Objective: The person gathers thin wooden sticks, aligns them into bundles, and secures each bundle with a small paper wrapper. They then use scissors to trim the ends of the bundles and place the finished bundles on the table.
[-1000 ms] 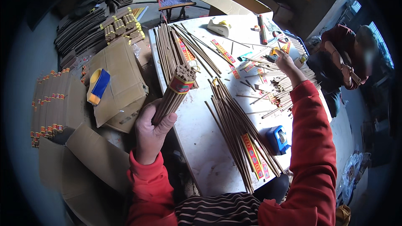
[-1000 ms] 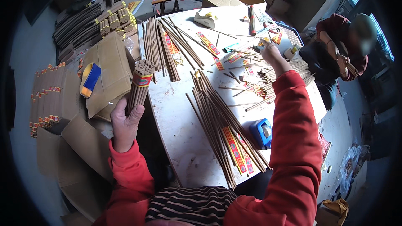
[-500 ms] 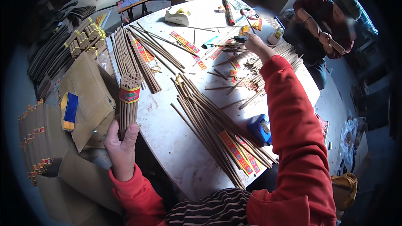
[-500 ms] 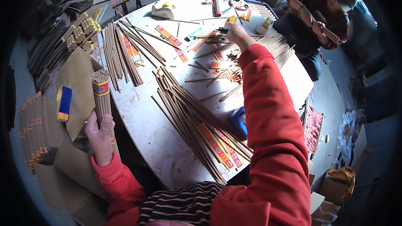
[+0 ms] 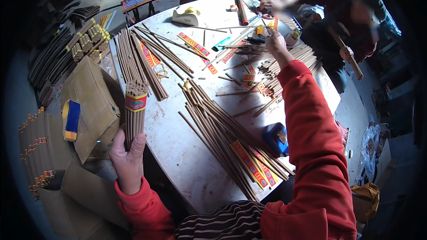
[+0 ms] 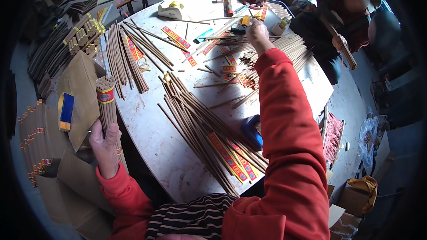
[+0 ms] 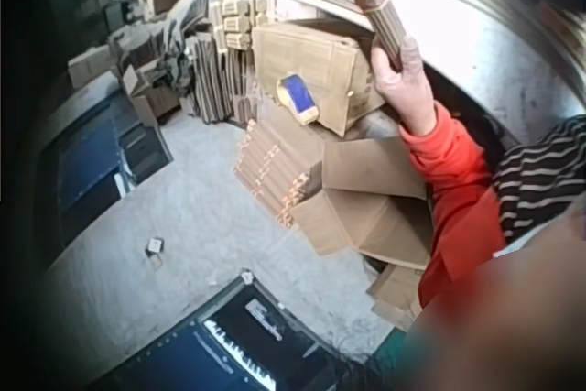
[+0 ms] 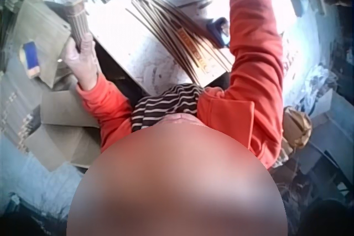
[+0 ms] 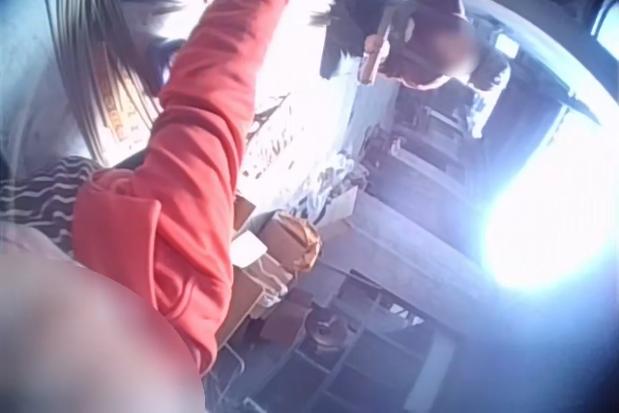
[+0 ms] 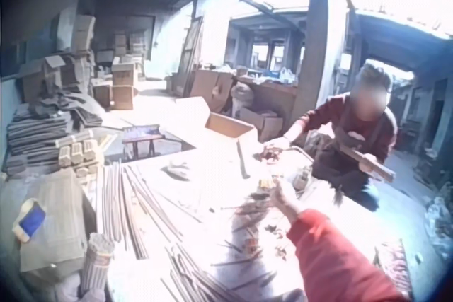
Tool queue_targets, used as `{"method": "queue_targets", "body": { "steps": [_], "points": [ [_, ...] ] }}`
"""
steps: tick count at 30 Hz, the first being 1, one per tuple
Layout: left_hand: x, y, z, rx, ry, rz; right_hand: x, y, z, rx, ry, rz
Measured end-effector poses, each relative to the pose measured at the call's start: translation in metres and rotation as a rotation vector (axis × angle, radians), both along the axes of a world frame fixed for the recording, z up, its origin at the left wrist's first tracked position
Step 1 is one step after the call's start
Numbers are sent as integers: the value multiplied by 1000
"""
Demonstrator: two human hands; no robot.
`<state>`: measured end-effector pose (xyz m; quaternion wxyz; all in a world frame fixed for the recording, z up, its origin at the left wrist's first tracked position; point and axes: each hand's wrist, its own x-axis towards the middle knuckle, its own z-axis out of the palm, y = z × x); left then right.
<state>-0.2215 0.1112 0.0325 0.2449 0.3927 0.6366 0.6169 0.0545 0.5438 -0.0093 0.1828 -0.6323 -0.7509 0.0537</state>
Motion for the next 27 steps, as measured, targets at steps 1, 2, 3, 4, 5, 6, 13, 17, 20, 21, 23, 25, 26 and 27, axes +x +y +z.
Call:
{"method": "queue_targets", "body": {
  "steps": [1, 2, 3, 4, 5, 6, 13, 17, 20, 21, 23, 25, 26, 27],
  "points": [
    [0, 0, 1, -9, 7, 0, 5, 1, 2, 36, 9, -10],
    [0, -1, 2, -19, 13, 0, 8, 2, 2, 96, 37, -2],
    [0, -1, 2, -28, 20, 0, 13, 2, 3, 97, 12, -6],
    [1, -1, 3, -12, 35, 12, 14, -3, 10, 98, -13, -5],
    [2, 0, 3, 4, 50, 24, 14, -6, 15, 98, -38, -5],
    [3, 1, 2, 20, 65, 36, 20, -2, 9, 179, -9, 30],
    [4, -1, 5, 23, 57, 57, 71, -6, 34, 511, 114, -146],
    [2, -5, 4, 31, 26, 45, 90, -11, 48, 495, -11, -6],
    [4, -5, 5, 36, 10, 30, 94, -10, 48, 569, -152, 173],
    [4, -4, 6, 27, 40, 38, 93, -9, 48, 621, -215, 237],
    [5, -4, 8, 13, 60, 43, 87, -10, 42, 695, -355, 311],
    [7, -3, 11, 8, 38, 35, 78, -11, 40, 644, -382, 422],
    [7, -3, 11, 0, 49, 36, 71, -13, 37, 635, -353, 495],
    [7, -2, 12, -7, 60, 37, 62, -14, 33, 594, -369, 535]
  ]
}}
